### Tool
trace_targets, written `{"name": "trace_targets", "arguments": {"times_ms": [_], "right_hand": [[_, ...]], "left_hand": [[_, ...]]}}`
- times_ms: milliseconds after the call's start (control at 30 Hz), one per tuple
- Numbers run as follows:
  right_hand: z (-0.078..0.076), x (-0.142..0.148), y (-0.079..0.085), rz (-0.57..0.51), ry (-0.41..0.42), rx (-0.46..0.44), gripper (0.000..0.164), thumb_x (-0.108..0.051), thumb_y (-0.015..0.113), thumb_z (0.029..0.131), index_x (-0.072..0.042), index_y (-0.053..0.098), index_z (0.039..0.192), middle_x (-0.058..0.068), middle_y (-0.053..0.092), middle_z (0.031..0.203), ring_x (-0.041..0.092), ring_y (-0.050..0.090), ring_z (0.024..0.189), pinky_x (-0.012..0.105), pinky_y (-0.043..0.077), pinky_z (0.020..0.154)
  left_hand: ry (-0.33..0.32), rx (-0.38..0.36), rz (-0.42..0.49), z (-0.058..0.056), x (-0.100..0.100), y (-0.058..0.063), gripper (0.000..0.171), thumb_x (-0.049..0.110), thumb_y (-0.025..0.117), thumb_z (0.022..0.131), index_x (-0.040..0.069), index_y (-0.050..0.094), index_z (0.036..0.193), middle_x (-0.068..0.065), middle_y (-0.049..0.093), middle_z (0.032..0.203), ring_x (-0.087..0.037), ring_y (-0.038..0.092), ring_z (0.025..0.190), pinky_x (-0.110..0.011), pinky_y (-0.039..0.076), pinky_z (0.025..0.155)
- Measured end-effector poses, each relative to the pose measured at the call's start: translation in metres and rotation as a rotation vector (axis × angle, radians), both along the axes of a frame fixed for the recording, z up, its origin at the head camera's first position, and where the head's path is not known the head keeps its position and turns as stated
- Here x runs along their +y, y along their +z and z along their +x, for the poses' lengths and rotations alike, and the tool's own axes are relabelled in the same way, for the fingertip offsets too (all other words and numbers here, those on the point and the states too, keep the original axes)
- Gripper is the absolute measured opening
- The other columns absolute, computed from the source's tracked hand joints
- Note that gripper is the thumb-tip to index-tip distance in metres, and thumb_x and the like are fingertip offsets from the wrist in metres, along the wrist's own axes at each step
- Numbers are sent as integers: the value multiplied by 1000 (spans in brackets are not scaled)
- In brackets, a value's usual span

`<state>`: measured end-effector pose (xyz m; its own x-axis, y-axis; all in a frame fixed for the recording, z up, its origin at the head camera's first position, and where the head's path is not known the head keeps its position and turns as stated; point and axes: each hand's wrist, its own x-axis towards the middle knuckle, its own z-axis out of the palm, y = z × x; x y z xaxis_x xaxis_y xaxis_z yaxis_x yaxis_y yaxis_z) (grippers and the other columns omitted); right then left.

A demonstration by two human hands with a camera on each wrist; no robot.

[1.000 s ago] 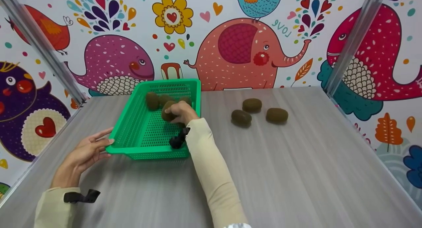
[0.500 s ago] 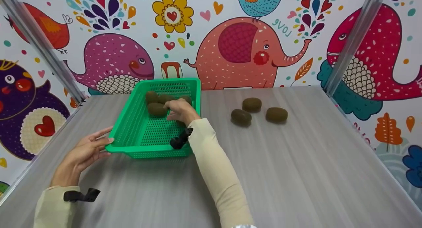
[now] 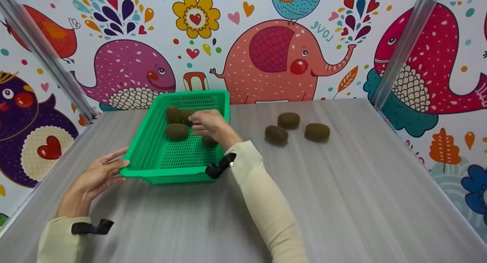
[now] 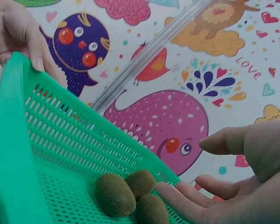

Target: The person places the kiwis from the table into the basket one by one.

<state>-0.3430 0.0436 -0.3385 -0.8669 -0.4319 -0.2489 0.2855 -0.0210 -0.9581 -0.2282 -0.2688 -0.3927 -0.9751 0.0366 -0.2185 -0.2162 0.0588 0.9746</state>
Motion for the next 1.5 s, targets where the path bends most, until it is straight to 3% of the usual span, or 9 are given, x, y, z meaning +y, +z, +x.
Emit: {"name": "trace_targets", "arguments": {"times_ms": [200, 367, 633, 1000, 1200, 1500], "right_hand": [[11, 19, 2, 8, -19, 79, 42, -19, 53, 104, -4, 50, 144, 14, 57, 142, 28, 59, 127, 42, 49, 109], [19, 35, -1, 2, -11, 159, 45, -22, 61, 101, -7, 52, 142, 9, 57, 140, 25, 61, 124, 38, 52, 105], [33, 50, -10, 129, -56, 299, 54, -33, 70, 94, -15, 53, 142, 6, 56, 143, 25, 61, 126, 41, 53, 104], [42, 73, -19, 251, -141, 440, 56, -37, 70, 94, -19, 53, 144, 5, 56, 144, 24, 60, 128, 39, 54, 102], [38, 91, -22, 217, -179, 479, 56, -37, 69, 95, -16, 52, 144, 9, 56, 144, 26, 60, 129, 37, 55, 101], [35, 122, -18, 202, -279, 456, 58, -43, 68, 94, -18, 52, 145, 6, 54, 144, 24, 57, 132, 29, 55, 99]], "left_hand": [[-15, 5, 8, 0, 0, -1, 69, 14, 62, 99, 8, 27, 159, -7, 57, 132, -5, 68, 86, -25, 60, 71], [-10, 4, -11, 0, -1, -1, 67, 13, 59, 100, 10, 26, 159, -11, 52, 137, -4, 67, 86, -24, 60, 71], [-5, -8, -11, 0, -1, 1, 69, 15, 61, 100, 10, 27, 159, -7, 54, 131, -5, 67, 86, -24, 60, 71], [-7, -10, -9, -1, 0, -1, 69, 15, 61, 100, 10, 26, 159, -13, 49, 139, -5, 67, 87, -26, 60, 72], [-17, 1, -25, 0, 0, -1, 71, 17, 61, 100, 10, 24, 160, -13, 51, 137, -5, 68, 89, -25, 60, 71], [-7, -1, -18, -1, 1, 0, 71, 17, 62, 100, 10, 26, 160, -4, 59, 126, -5, 68, 88, -26, 60, 71]]}}
